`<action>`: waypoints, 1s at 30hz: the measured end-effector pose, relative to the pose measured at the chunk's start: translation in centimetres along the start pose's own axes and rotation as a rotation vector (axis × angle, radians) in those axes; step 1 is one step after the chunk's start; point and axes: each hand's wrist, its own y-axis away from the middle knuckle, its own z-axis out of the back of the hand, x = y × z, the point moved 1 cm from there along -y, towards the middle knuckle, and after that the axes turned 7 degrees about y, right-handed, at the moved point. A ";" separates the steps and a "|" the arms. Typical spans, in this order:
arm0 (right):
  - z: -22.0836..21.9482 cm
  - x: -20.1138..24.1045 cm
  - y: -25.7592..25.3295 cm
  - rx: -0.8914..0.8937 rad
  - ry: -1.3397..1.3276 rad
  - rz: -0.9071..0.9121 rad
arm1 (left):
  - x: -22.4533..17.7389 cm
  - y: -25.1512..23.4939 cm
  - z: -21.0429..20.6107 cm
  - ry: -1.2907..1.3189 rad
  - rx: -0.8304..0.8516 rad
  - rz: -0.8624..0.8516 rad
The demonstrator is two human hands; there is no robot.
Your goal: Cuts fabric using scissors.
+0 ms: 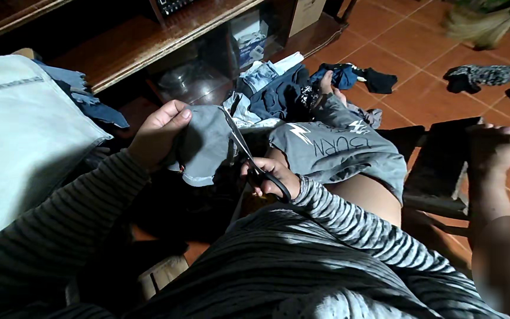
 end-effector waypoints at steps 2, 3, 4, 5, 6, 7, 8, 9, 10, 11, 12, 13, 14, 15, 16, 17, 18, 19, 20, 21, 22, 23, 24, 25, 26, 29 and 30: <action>-0.1 0.2 -0.1 0.002 -0.006 0.003 | -0.1 0.1 -0.3 -0.015 0.007 0.002; -0.1 0.2 -0.2 0.003 -0.012 0.005 | -0.1 0.1 -0.3 -0.013 0.014 0.001; -0.2 0.2 -0.2 0.002 -0.026 0.005 | 0.0 0.1 -0.3 -0.011 0.021 -0.006; -0.1 0.1 -0.2 0.000 -0.039 0.003 | 0.1 0.1 -0.2 -0.012 0.022 -0.016; -0.1 0.0 -0.1 -0.010 -0.043 -0.008 | 0.2 0.1 -0.1 -0.021 0.011 -0.030; -0.2 0.1 0.1 -0.028 -0.035 -0.027 | 0.2 0.0 0.0 -0.039 -0.008 -0.045; -0.2 0.2 0.2 -0.049 -0.024 -0.052 | 0.2 0.0 0.0 -0.058 -0.027 -0.058; -0.2 0.3 0.3 -0.067 -0.008 -0.079 | 0.1 0.0 0.1 -0.075 -0.045 -0.063; -0.3 0.4 0.4 -0.075 0.000 -0.099 | 0.0 0.0 0.1 -0.081 -0.057 -0.061; -0.3 0.5 0.4 -0.073 0.008 -0.108 | 0.1 0.0 0.1 -0.075 -0.058 -0.062; -0.3 0.5 0.4 -0.060 0.019 -0.101 | 0.1 0.0 0.1 -0.065 -0.050 -0.064; -0.3 0.5 0.3 -0.041 0.032 -0.078 | 0.2 0.0 0.1 -0.053 -0.036 -0.066; -0.3 0.4 0.2 -0.014 0.039 -0.054 | 0.3 0.0 0.0 -0.040 -0.022 -0.066; -0.3 0.4 0.1 0.008 0.039 -0.037 | 0.4 0.0 0.0 -0.030 -0.009 -0.065; -0.3 0.4 0.0 0.023 0.036 -0.028 | 0.5 0.0 -0.1 -0.021 0.004 -0.068; -0.3 0.5 -0.1 0.028 0.036 -0.021 | 0.6 0.1 -0.2 -0.019 0.017 -0.075; -0.3 0.5 -0.2 0.028 0.036 -0.014 | 0.6 0.1 -0.3 -0.021 0.028 -0.078; -0.3 0.5 -0.3 0.026 0.036 -0.013 | 0.7 0.1 -0.4 -0.024 0.034 -0.079; -0.2 0.6 -0.4 0.023 0.038 -0.013 | 0.7 0.2 -0.4 -0.032 0.037 -0.075; -0.2 0.6 -0.4 0.018 0.041 -0.016 | 0.7 0.2 -0.5 -0.038 0.039 -0.071; -0.2 0.6 -0.5 0.016 0.045 -0.018 | 0.7 0.2 -0.5 -0.046 0.042 -0.072; -0.2 0.6 -0.5 0.013 0.048 -0.018 | 0.7 0.2 -0.5 -0.051 0.045 -0.081; -0.2 0.6 -0.5 0.015 0.045 -0.016 | 0.7 0.2 -0.5 -0.051 0.050 -0.089; -0.2 0.6 -0.4 0.019 0.043 -0.011 | 0.7 0.2 -0.5 -0.053 0.053 -0.088; -0.2 0.5 -0.5 0.023 0.041 -0.003 | 0.6 0.3 -0.5 -0.065 0.060 -0.082; -0.1 0.5 -0.6 0.026 0.055 0.010 | 0.6 0.3 -0.5 -0.159 0.111 -0.128; 0.0 0.6 -0.6 0.019 0.069 0.003 | 0.7 0.3 -0.3 -0.184 0.135 -0.156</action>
